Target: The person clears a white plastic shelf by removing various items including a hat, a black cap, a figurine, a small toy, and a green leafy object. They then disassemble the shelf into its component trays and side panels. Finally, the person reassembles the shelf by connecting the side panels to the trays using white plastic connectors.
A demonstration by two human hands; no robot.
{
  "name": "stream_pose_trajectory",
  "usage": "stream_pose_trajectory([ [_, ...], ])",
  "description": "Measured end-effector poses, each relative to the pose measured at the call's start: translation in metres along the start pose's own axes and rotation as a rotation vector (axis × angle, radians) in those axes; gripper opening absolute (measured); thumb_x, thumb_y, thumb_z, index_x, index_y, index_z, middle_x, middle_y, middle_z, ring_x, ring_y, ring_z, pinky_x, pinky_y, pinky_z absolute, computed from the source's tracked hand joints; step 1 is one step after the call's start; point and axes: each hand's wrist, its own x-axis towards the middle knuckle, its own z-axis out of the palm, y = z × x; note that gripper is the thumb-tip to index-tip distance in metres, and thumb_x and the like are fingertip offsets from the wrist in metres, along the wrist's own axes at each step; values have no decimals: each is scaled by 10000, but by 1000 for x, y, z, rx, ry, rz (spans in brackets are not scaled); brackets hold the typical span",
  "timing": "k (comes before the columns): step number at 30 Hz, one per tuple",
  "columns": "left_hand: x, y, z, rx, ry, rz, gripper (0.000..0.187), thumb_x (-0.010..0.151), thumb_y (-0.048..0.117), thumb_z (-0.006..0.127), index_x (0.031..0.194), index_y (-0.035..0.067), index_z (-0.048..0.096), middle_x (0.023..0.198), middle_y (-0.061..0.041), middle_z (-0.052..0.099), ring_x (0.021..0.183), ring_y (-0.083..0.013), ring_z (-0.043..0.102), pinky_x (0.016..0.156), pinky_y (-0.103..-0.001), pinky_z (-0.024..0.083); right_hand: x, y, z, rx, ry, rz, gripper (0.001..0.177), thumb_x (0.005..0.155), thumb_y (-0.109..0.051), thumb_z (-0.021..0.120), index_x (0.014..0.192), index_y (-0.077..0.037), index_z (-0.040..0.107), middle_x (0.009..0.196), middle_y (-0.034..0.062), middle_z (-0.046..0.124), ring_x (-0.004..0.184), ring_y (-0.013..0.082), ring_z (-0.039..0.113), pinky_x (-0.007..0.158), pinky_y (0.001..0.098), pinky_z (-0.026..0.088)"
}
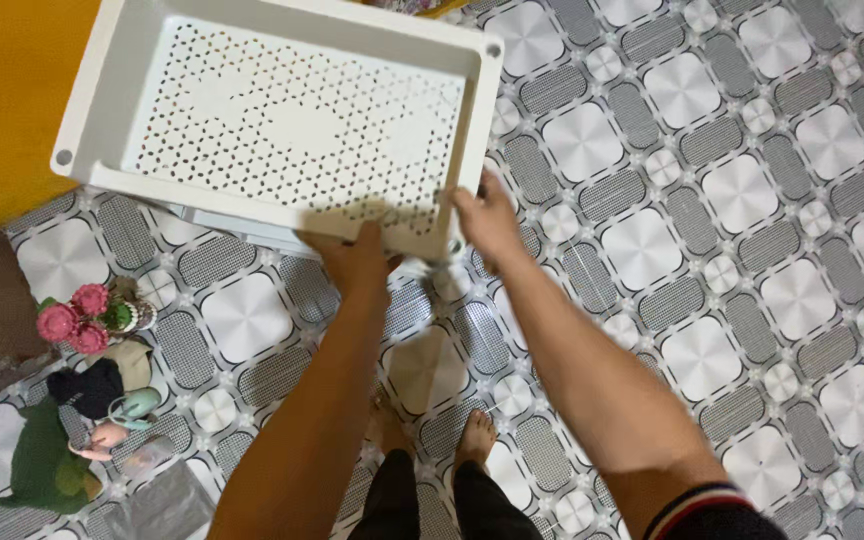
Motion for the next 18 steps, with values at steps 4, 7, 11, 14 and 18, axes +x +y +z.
stream_pose_trajectory([
  [4, -7, 25, -20, 147, -40, -24, 1082, 844, 32, 623, 1600, 301, -102, 1409, -234, 481, 1078, -384, 669, 718, -476, 638, -51, 10, 12, 68, 51, -196, 653, 966, -323, 668, 1480, 32, 475, 1297, 232, 706, 1093, 271, 728, 899, 347, 589],
  [7, 1, 41, -45, 251, -151, 0, 976, 849, 24, 598, 1606, 248, 26, 1320, -248, 566, 1002, -404, 704, 681, -495, 651, -87, 30, 21, 18, -33, 130, 693, 932, -314, 645, 1495, -15, 373, 1387, 185, 596, 1074, 282, 697, 780, 418, 598],
  [11, 33, 60, -74, 426, -312, 189, 1022, 783, -57, 604, 1635, 168, 88, 1354, -246, 616, 1093, -339, 730, 822, -428, 638, -105, 78, 18, 194, -94, -201, 708, 947, -211, 728, 1507, 49, 381, 1502, 230, 515, 1363, 308, 538, 1081, 402, 521],
  [14, 44, 82, -84, 676, -181, -114, 1062, 763, 23, 631, 1631, 234, 57, 1380, -193, 604, 1053, -346, 703, 813, -469, 653, -84, 102, -16, -58, 137, -208, 809, 809, -166, 827, 1465, 40, 401, 1422, 244, 548, 1297, 359, 564, 1067, 432, 527],
  [18, 50, 97, -86, 1008, -147, 317, 892, 809, 212, 778, 1571, 53, 343, 1424, -253, 586, 1257, -404, 588, 1054, -474, 482, -26, 87, -55, -61, 29, -496, 1030, 738, -126, 901, 1541, -21, 265, 1477, 163, 461, 1361, 322, 471, 1083, 450, 446],
])
